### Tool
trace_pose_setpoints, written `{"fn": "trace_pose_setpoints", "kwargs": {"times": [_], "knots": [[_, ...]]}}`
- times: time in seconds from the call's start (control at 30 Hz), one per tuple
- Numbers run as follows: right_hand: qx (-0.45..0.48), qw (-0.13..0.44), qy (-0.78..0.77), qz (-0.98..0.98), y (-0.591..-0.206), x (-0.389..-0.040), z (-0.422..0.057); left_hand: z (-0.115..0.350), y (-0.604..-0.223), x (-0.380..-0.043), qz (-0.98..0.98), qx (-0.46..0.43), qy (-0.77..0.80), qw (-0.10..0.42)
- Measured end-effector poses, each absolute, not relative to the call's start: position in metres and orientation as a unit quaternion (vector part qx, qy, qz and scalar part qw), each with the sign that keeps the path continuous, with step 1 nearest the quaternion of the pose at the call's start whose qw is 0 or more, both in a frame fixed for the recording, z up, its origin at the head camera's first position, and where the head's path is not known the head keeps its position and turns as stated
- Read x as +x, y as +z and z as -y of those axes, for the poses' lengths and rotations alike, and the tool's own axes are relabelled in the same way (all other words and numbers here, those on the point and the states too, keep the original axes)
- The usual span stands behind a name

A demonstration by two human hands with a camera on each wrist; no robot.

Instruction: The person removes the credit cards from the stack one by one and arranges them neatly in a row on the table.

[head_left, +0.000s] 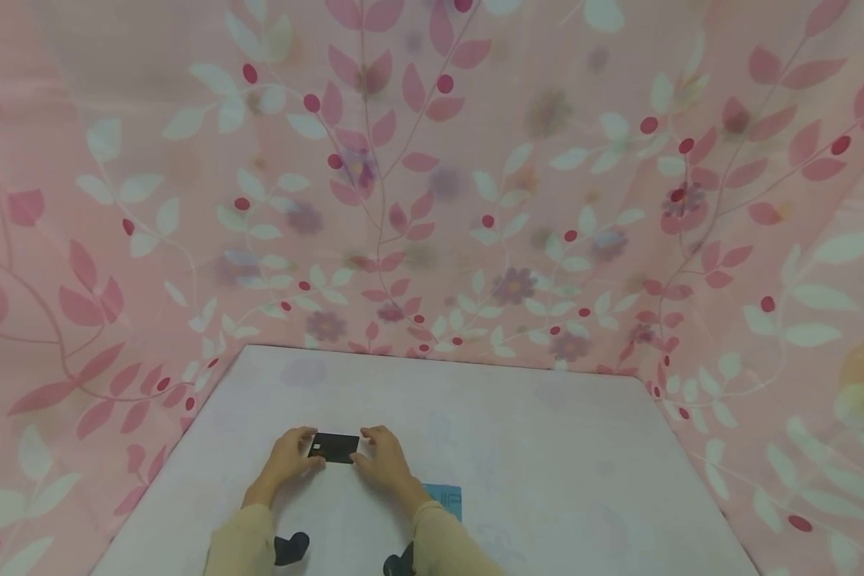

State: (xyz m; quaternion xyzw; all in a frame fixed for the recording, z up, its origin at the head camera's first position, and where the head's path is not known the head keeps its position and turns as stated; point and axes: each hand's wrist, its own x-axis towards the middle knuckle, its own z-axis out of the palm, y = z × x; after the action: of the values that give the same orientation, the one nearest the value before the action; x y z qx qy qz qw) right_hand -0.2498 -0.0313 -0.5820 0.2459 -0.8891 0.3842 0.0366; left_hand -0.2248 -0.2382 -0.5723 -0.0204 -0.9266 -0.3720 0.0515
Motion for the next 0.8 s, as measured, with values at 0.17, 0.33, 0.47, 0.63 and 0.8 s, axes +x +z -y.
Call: {"fn": "trace_pose_setpoints", "kwargs": {"times": [0.17, 0.33, 0.47, 0.63, 0.8], "knots": [[0.256, 0.051, 0.391, 0.882, -0.578, -0.246, 0.029, 0.237, -0.575, -0.218, 0.919, -0.012, -0.387, 0.079], [0.255, 0.067, 0.397, 0.879, -0.576, -0.241, 0.026, 0.233, -0.575, -0.211, 0.910, 0.003, -0.406, 0.082], [0.271, 0.092, 0.398, 0.872, -0.575, -0.237, 0.021, 0.229, -0.576, -0.205, 0.901, 0.010, -0.425, 0.081], [0.284, 0.111, 0.398, 0.865, -0.577, -0.233, 0.013, 0.224, -0.575, -0.198, 0.889, 0.006, -0.449, 0.093], [0.299, 0.116, 0.400, 0.859, -0.575, -0.230, 0.005, 0.218, -0.572, -0.191, 0.889, 0.004, -0.450, 0.085]]}}
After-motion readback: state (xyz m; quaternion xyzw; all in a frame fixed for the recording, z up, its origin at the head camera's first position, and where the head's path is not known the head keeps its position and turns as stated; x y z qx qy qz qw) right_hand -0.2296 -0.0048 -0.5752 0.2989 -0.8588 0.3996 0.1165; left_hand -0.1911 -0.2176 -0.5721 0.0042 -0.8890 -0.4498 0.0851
